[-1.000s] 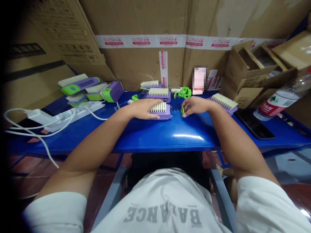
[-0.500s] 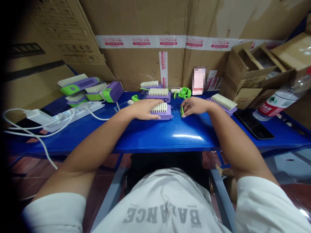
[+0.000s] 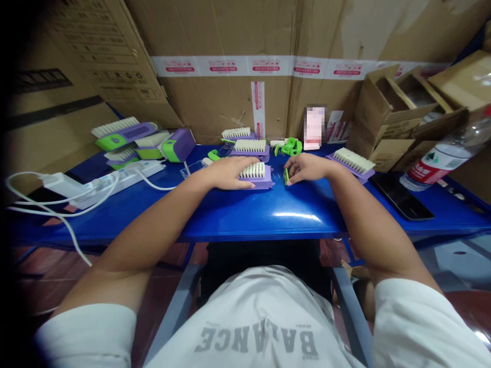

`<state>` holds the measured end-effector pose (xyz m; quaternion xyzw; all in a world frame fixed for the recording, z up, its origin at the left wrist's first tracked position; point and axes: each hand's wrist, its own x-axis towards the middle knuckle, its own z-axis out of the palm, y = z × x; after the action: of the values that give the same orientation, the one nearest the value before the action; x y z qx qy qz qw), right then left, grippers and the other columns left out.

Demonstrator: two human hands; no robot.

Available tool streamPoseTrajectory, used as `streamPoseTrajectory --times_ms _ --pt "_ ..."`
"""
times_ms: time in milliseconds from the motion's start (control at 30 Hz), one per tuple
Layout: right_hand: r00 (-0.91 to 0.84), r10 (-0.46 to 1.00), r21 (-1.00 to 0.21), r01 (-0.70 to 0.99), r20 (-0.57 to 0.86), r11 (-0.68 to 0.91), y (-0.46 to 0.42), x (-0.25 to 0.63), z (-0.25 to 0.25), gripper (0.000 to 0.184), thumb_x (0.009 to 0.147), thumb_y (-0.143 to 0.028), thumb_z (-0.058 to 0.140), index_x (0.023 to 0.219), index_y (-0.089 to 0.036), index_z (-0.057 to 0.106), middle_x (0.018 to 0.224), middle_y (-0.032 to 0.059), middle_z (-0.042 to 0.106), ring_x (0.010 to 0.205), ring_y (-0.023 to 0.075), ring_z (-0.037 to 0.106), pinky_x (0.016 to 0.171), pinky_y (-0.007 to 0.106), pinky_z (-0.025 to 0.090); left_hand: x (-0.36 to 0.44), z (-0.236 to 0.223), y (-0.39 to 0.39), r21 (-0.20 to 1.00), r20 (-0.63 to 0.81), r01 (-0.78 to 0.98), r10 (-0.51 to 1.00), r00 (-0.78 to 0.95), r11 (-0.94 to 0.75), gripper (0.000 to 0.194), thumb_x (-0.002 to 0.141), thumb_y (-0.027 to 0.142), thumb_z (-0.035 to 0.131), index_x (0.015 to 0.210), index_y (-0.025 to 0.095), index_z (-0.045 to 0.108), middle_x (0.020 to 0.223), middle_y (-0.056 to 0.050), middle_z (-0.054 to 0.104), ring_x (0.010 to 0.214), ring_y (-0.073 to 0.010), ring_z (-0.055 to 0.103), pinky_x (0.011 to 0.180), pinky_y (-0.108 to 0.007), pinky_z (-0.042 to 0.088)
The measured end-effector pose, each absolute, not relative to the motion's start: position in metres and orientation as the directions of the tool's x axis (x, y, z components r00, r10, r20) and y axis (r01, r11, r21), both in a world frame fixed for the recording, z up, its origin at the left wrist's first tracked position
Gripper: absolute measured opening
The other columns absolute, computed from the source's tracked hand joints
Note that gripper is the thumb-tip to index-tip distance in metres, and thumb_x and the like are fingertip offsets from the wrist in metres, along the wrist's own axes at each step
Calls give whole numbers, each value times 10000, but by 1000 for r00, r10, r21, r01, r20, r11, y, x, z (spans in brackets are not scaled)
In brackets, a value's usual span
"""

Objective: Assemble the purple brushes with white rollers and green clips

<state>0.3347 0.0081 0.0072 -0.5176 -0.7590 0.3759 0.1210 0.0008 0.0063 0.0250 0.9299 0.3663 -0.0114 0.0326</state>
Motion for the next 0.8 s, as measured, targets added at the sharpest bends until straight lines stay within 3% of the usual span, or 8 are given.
streamPoseTrajectory --times_ms 800 --pt "-451 879 -678 695 -153 238 12 333 0 760 645 -583 1049 1237 -203 760 931 52 877 890 293 848 935 495 685 2 21 9 64 -20 661 661 750 -748 922 1039 582 710 1829 221 400 1873 -145 528 1675 -368 584 1381 -492 487"
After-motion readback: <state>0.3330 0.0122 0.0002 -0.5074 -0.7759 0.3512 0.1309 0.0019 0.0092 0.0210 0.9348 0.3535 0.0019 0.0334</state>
